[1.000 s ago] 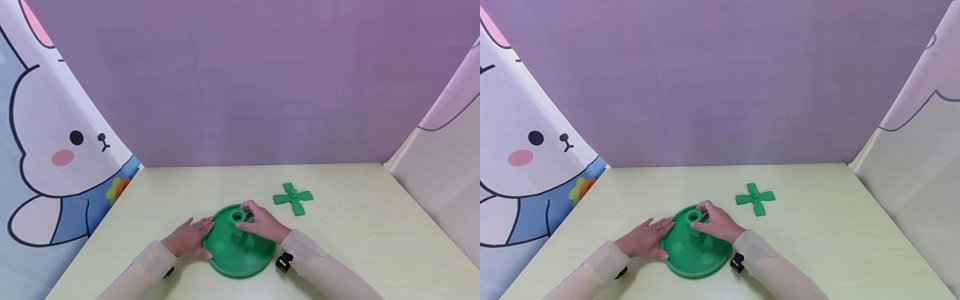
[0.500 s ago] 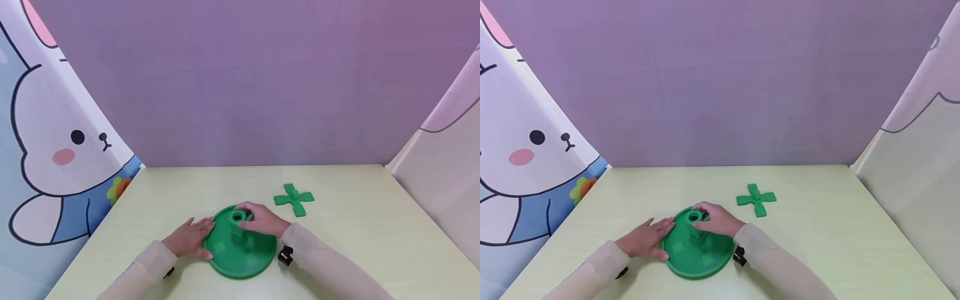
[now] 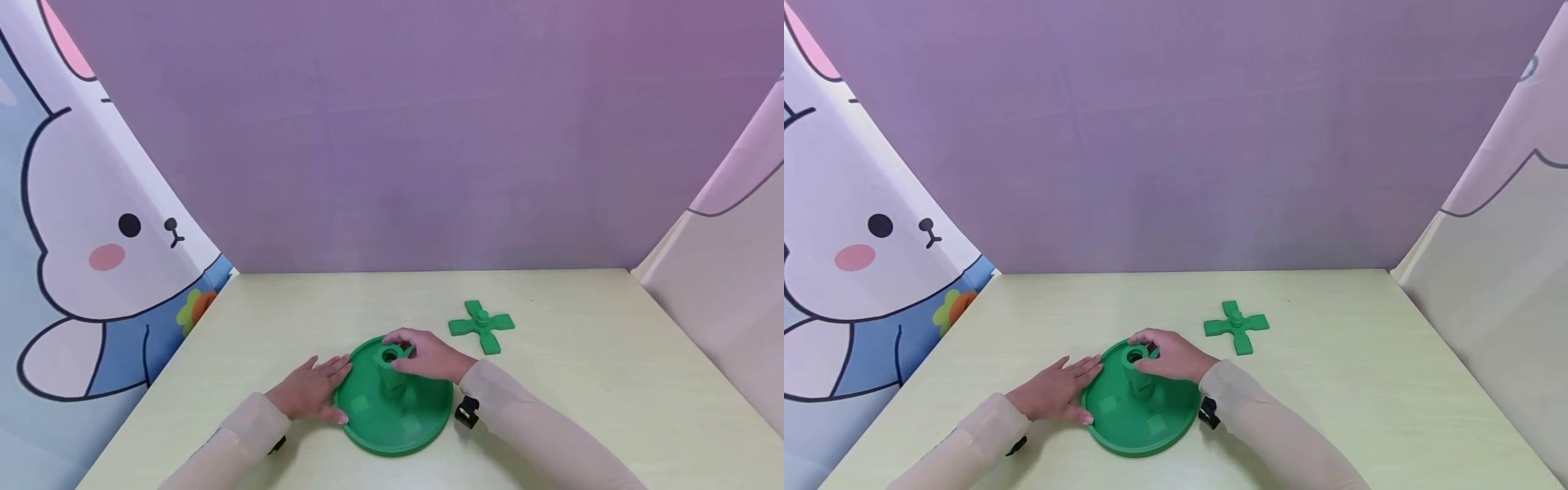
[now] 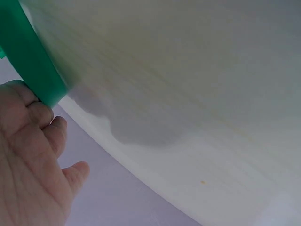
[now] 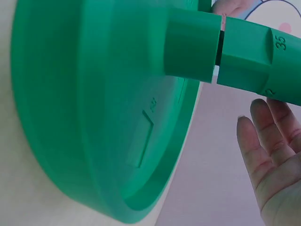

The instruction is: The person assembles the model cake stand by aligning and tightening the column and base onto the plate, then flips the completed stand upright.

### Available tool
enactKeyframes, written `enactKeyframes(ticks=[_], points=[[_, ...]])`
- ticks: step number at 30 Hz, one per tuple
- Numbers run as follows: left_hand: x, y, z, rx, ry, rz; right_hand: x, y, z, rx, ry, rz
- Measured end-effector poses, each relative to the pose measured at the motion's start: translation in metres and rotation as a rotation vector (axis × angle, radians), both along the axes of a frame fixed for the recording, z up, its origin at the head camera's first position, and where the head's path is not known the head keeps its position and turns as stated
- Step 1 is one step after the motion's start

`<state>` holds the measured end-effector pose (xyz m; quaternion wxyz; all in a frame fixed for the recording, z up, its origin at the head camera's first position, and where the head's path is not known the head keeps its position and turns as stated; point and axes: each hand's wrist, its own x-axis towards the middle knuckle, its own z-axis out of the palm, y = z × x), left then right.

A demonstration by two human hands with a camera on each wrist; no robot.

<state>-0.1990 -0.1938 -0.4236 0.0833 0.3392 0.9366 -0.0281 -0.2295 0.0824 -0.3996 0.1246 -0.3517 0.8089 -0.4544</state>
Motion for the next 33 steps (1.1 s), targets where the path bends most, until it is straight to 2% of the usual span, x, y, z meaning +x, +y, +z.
enactKeyframes(ticks=[7,14,18,26,33], points=[[0.0005,0.0003,0.0007,0.006,-0.003,0.004,-0.0002,0.0008,0.0007,0.025,0.026,0.003],[0.0006,0.0000,0.0008,0.016,-0.017,0.006,-0.0006,-0.0009,0.0006,0.036,0.017,-0.034],[-0.0003,0.0004,0.0006,0.013,-0.011,0.001,0.0007,-0.0010,0.0012,0.057,0.047,-0.058],[-0.0001,-0.0006,-0.0015,0.003,0.004,-0.004,0.0012,0.0000,-0.0004,0.069,0.018,-0.003],[0.0007,-0.0004,0.0015,0.007,-0.006,0.000,0.0006,0.0003,0.0006,0.068,0.019,-0.010]])
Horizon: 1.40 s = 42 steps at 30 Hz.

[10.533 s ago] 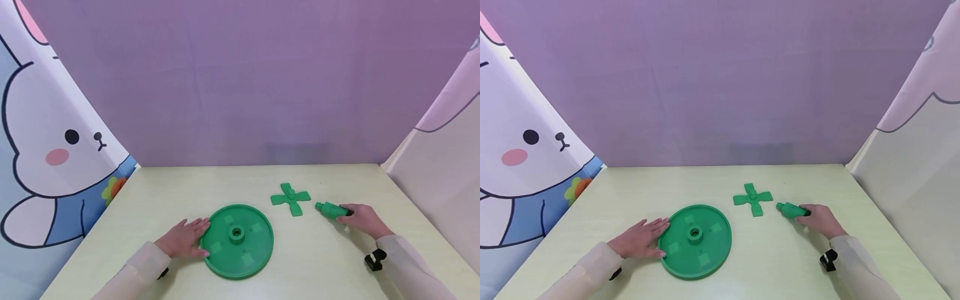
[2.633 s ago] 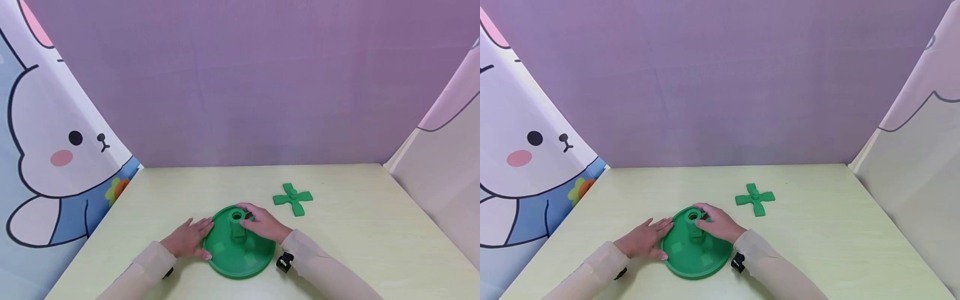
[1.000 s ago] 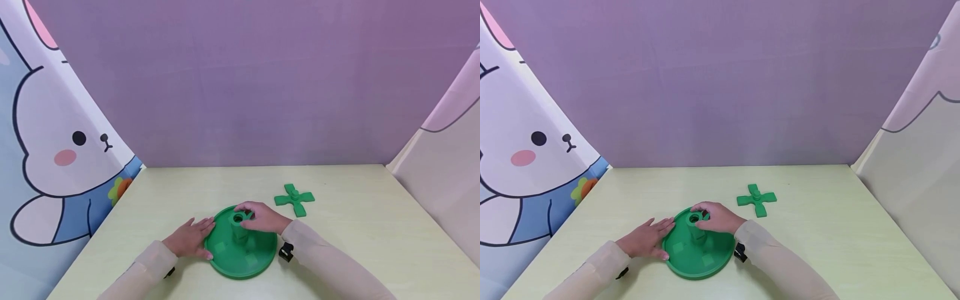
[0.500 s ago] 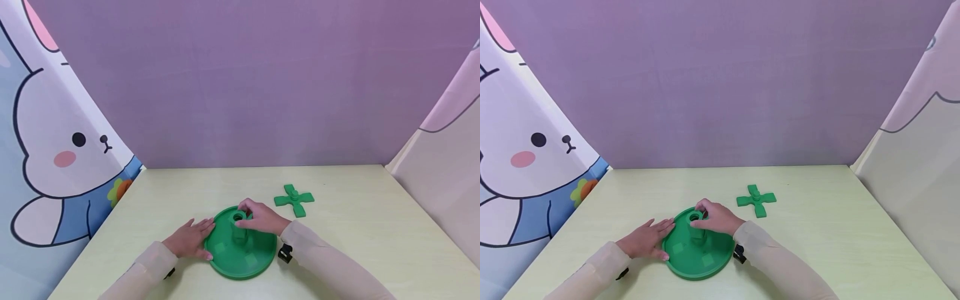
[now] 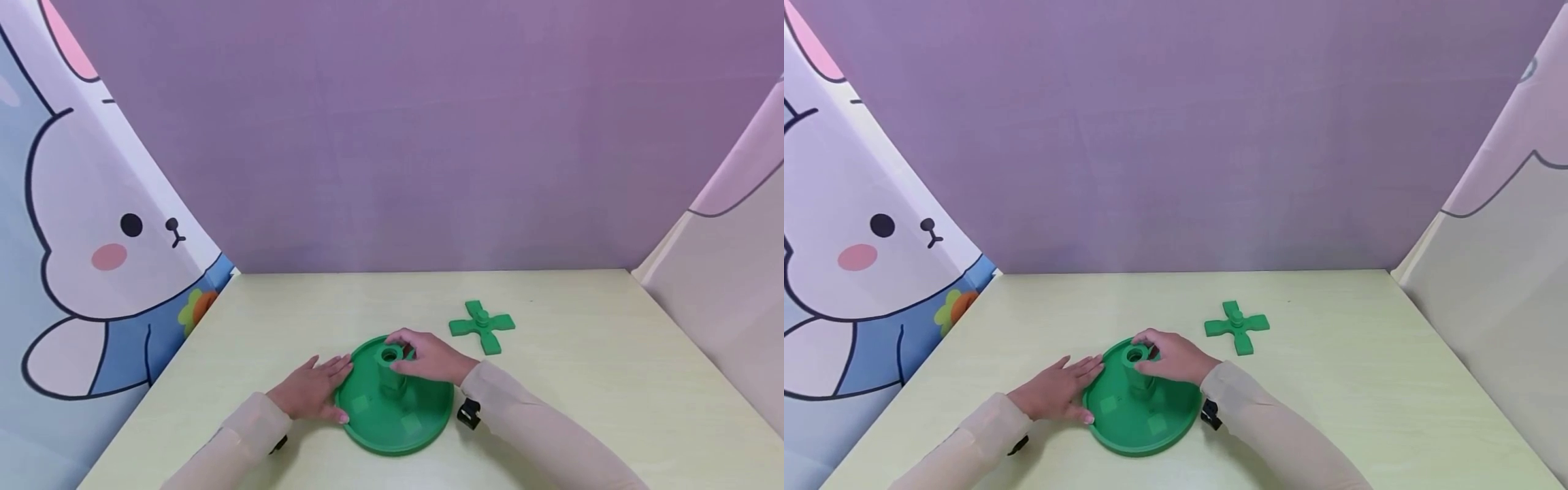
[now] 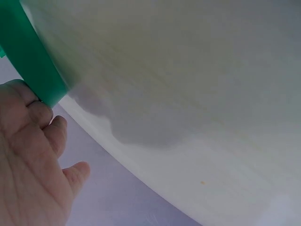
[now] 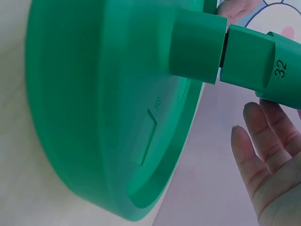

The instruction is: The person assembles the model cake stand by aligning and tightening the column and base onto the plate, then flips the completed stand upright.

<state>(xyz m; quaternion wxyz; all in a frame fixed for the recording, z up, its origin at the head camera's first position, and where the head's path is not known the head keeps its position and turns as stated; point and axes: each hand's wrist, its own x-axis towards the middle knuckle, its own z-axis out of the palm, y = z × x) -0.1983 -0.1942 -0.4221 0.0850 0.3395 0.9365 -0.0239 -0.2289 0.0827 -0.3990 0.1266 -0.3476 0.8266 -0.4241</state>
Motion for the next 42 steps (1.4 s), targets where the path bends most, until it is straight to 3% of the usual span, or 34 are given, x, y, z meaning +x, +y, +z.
enactKeyframes(ticks=[12,19,24,42], points=[[0.002,-0.003,0.006,0.013,-0.005,-0.002,0.010,-0.008,0.005,0.030,0.023,-0.093],[0.004,-0.005,0.006,0.021,-0.004,-0.007,0.009,-0.007,0.003,0.016,0.008,-0.014],[0.004,-0.005,0.007,0.016,0.001,-0.009,0.008,-0.006,0.004,0.014,0.032,-0.012],[0.004,-0.005,0.006,0.018,-0.006,-0.008,0.016,-0.012,0.007,0.081,0.107,-0.176]])
